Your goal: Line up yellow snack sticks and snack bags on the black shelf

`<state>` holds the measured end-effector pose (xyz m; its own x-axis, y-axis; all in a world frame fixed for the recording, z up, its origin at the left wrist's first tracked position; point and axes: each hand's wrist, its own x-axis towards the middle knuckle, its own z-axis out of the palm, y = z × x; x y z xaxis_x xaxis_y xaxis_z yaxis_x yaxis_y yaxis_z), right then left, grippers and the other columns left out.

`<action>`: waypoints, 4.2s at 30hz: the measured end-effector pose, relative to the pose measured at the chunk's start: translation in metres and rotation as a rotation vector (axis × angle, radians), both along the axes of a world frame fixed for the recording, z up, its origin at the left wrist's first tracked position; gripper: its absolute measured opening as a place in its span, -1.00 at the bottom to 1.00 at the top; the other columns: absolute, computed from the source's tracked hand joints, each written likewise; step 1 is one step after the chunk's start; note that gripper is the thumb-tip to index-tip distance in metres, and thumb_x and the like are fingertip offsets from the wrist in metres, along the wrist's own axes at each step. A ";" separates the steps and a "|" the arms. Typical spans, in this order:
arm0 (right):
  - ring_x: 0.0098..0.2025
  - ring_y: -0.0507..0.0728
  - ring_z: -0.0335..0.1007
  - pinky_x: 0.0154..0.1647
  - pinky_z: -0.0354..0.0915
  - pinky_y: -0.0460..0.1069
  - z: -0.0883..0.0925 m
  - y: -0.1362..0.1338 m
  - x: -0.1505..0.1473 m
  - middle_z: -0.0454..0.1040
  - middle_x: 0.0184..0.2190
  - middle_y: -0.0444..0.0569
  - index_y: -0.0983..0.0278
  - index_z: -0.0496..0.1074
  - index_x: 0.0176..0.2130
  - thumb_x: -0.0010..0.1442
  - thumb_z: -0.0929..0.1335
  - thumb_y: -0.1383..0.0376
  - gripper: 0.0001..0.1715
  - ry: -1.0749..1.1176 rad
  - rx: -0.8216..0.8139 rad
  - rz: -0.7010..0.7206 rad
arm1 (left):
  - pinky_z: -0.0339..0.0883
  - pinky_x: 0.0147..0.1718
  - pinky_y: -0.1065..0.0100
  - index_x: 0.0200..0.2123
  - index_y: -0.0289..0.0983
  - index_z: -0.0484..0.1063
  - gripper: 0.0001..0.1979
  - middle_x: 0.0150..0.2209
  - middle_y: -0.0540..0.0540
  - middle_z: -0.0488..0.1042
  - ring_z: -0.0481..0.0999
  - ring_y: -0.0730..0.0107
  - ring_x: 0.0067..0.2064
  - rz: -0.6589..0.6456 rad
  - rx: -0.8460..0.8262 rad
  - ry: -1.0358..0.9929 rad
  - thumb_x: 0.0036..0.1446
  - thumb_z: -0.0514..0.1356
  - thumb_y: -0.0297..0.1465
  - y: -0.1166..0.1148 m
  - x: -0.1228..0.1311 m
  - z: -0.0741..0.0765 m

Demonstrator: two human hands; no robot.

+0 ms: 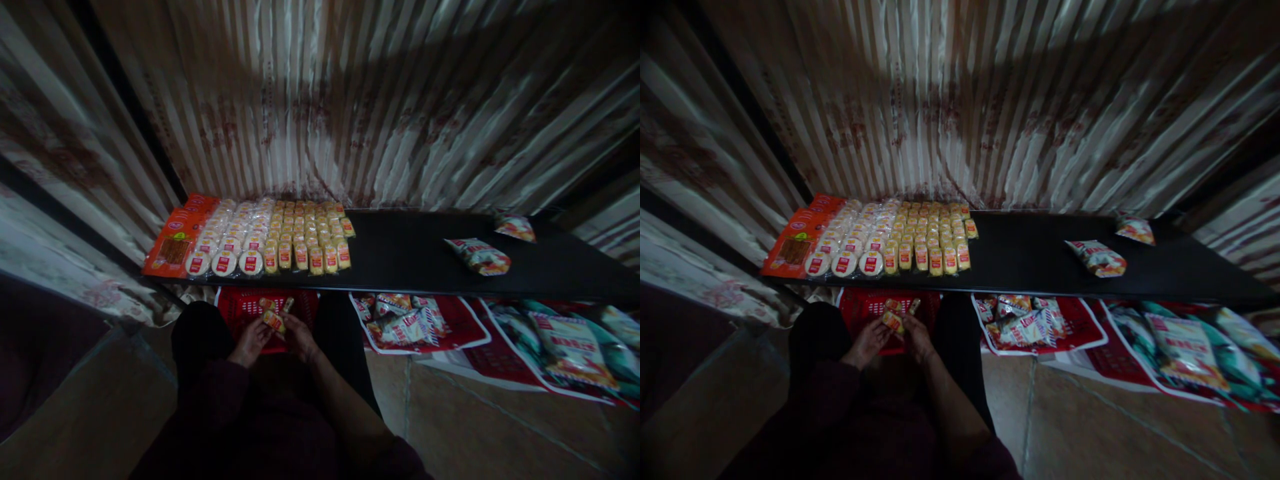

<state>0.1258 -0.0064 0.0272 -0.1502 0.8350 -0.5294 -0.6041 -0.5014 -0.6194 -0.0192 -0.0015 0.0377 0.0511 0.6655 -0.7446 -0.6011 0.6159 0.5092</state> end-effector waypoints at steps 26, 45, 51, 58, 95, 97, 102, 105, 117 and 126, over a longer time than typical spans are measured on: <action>-0.15 0.17 0.47 0.01 0.22 0.05 0.007 0.003 0.000 0.59 -0.22 -0.03 0.23 0.54 -0.24 -0.29 0.56 0.20 -0.48 0.074 0.118 0.043 | 0.38 -0.17 0.39 -0.23 -0.31 0.42 -0.76 -0.35 -0.09 0.53 0.54 0.46 -0.31 0.069 0.052 -0.079 0.11 0.03 -0.63 0.002 0.005 0.002; -0.17 0.20 0.48 0.02 0.23 0.10 0.003 0.002 0.001 0.59 -0.25 -0.04 0.23 0.52 -0.18 -0.25 0.55 0.15 -0.42 0.010 0.137 0.113 | 0.37 -0.23 0.38 -0.23 -0.31 0.40 -0.74 -0.35 -0.09 0.54 0.52 0.44 -0.37 0.007 0.104 -0.067 0.00 0.09 -0.65 -0.001 0.005 -0.008; -0.05 0.26 0.44 0.09 0.20 0.15 -0.007 0.006 0.000 0.58 -0.19 0.00 0.25 0.53 -0.20 -0.27 0.54 0.03 -0.39 -0.115 0.142 0.037 | 0.35 -0.07 0.31 -0.25 -0.34 0.43 -0.84 -0.34 -0.13 0.54 0.55 0.39 -0.28 0.012 0.025 -0.043 0.11 0.09 -0.55 0.001 0.006 -0.009; -0.05 0.26 0.43 0.08 0.22 0.15 0.002 -0.001 -0.001 0.56 -0.15 0.00 0.25 0.51 -0.15 -0.11 0.45 -0.10 -0.36 -0.417 0.386 0.217 | 0.35 -0.06 0.31 -0.28 -0.31 0.45 -0.89 -0.27 -0.15 0.55 0.56 0.39 -0.26 -0.027 0.035 0.064 0.11 0.14 -0.49 -0.001 0.007 -0.012; 0.00 0.29 0.40 0.05 0.28 0.17 0.084 -0.026 0.132 0.50 -0.05 0.12 0.28 0.41 0.01 0.15 0.25 -0.04 -0.40 -1.069 0.438 -0.251 | 0.21 0.05 0.22 -0.16 -0.21 0.37 -0.76 -0.10 -0.14 0.44 0.38 0.26 -0.01 -0.527 0.938 0.818 0.07 0.06 -0.48 -0.016 0.170 0.119; -0.01 0.30 0.41 0.03 0.29 0.18 0.079 -0.032 0.141 0.51 -0.08 0.14 0.30 0.42 -0.01 0.14 0.25 -0.07 -0.38 -1.087 0.379 -0.276 | 0.16 0.12 0.20 -0.12 -0.23 0.36 -0.72 -0.03 -0.16 0.40 0.34 0.27 0.05 -0.572 0.953 0.809 0.08 0.04 -0.49 -0.023 0.180 0.118; -0.01 0.31 0.41 0.02 0.31 0.16 0.070 -0.040 0.147 0.51 -0.08 0.16 0.32 0.41 -0.01 0.10 0.26 -0.10 -0.33 -1.050 0.312 -0.356 | 0.08 0.20 0.18 -0.04 -0.26 0.35 -0.64 0.07 -0.19 0.33 0.27 0.26 0.13 -0.685 0.940 0.806 0.06 0.04 -0.52 -0.030 0.190 0.115; 0.00 0.32 0.41 0.02 0.32 0.17 0.069 -0.040 0.146 0.52 -0.08 0.16 0.32 0.40 0.00 0.08 0.26 -0.12 -0.30 -1.056 0.283 -0.393 | 0.09 0.20 0.18 -0.03 -0.26 0.34 -0.63 0.07 -0.19 0.33 0.27 0.26 0.13 -0.732 0.955 0.799 0.06 0.03 -0.51 -0.028 0.189 0.115; 0.05 0.30 0.37 0.07 0.29 0.15 0.098 -0.004 0.173 0.47 0.00 0.14 0.29 0.38 0.02 0.10 0.28 -0.10 -0.33 -1.052 0.356 -0.433 | 0.20 0.11 0.24 -0.10 -0.21 0.37 -0.63 -0.05 -0.15 0.42 0.37 0.28 0.02 -0.771 1.105 0.742 0.00 0.04 -0.56 0.027 0.208 0.144; -0.05 0.25 0.44 0.02 0.31 0.11 0.130 0.076 0.212 0.52 -0.09 0.09 0.30 0.40 -0.01 0.12 0.28 -0.06 -0.39 -0.979 0.484 -0.416 | 0.19 0.08 0.22 -0.07 -0.26 0.36 -0.65 -0.04 -0.22 0.45 0.40 0.21 0.02 -0.651 0.979 0.705 0.02 0.11 -0.51 0.103 0.254 0.159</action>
